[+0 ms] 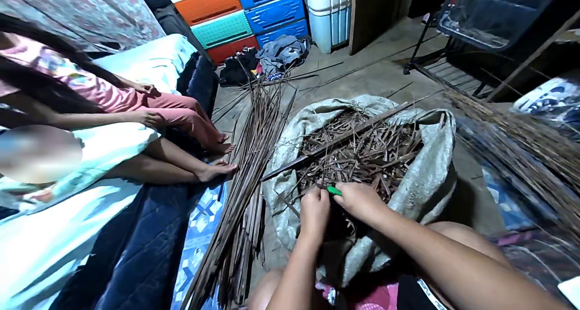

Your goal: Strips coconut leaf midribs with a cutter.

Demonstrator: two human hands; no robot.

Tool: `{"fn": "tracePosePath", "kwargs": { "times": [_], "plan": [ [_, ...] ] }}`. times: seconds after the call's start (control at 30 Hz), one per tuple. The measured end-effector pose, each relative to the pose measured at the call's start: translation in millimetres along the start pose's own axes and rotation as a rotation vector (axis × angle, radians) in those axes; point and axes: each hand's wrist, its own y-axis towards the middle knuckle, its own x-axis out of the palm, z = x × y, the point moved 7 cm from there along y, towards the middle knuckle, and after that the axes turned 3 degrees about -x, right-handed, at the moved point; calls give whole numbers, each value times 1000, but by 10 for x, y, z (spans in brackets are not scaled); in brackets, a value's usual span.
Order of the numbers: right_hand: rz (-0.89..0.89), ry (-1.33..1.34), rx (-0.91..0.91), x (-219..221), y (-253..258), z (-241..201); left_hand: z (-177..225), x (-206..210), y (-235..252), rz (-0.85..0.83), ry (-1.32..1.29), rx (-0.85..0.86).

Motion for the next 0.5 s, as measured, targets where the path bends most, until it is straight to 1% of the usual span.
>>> {"fn": "tracePosePath", "kwargs": {
  "times": [0.13,0.27,0.33,0.4,0.5],
  "plan": [
    [68,-53,77,-52,75,45,95,41,-62,-14,48,40],
    [170,25,250,-197,278,346,132,153,-113,-52,75,71],
    [179,65,289,-271,317,469,113,155,-125,-49,71,73],
    [138,109,226,-281,275,397,91,114,-101,-22,68,73],
    [35,128,85,-155,109,153,113,26,-65,3,76,42]
  ]
}}
